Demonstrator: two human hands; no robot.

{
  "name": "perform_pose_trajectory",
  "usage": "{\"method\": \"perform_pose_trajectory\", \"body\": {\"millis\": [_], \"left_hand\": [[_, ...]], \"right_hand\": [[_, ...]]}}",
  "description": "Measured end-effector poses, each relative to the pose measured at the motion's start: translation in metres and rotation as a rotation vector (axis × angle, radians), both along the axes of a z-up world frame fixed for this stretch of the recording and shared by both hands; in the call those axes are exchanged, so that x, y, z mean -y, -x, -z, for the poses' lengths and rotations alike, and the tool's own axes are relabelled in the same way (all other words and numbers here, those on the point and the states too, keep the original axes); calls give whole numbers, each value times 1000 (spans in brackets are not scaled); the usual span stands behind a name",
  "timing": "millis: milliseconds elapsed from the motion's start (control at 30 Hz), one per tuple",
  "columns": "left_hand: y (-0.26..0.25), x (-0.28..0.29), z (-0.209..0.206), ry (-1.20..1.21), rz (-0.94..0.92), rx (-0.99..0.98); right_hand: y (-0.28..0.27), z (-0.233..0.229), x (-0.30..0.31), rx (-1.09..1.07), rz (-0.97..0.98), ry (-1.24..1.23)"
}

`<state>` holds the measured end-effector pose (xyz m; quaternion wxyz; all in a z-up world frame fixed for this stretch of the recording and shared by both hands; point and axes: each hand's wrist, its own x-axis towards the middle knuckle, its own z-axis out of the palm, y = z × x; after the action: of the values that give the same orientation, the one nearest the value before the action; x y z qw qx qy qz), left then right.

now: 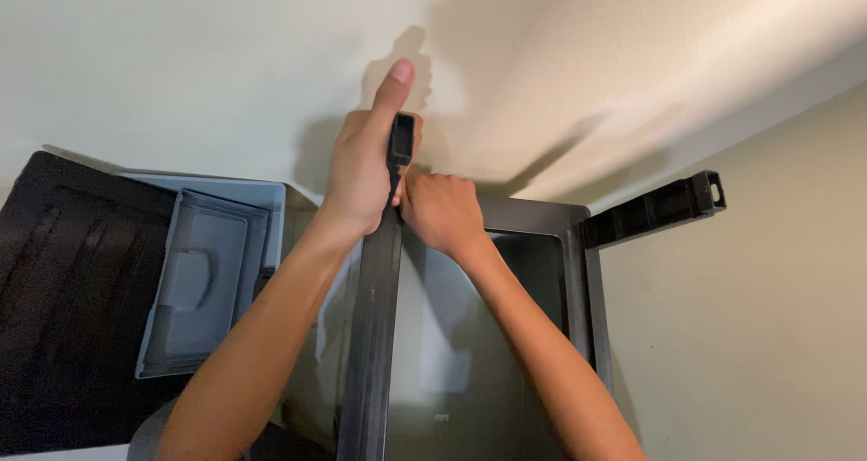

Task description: The person sits on the floor and handles several plastic components, including a grey storage box, a black tray, and black plastic strips. They open and close the box, remove a green clip, place the tray inside, and attempt to fit the black strips into slots on a larger plastic frame.

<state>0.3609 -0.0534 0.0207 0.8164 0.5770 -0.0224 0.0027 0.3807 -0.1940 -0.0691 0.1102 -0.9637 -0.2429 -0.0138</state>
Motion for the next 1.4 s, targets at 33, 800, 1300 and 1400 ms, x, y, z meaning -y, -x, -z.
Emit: {"method": "perform_pose_trajectory", "body": {"millis": [33,800,1300,1400], "left_hand": [[1,-1,1,19,-22,11],[20,-25,-35,157,183,93],[80,-77,8,393,24,26],[87,-79,5,399,39,1]], "right_hand": [[1,-1,-1,9,-3,15],[10,-9,-4,33,58,-90],[25,-21,-12,101,21,-129],[29,-20,-10,159,11,-206]]}}
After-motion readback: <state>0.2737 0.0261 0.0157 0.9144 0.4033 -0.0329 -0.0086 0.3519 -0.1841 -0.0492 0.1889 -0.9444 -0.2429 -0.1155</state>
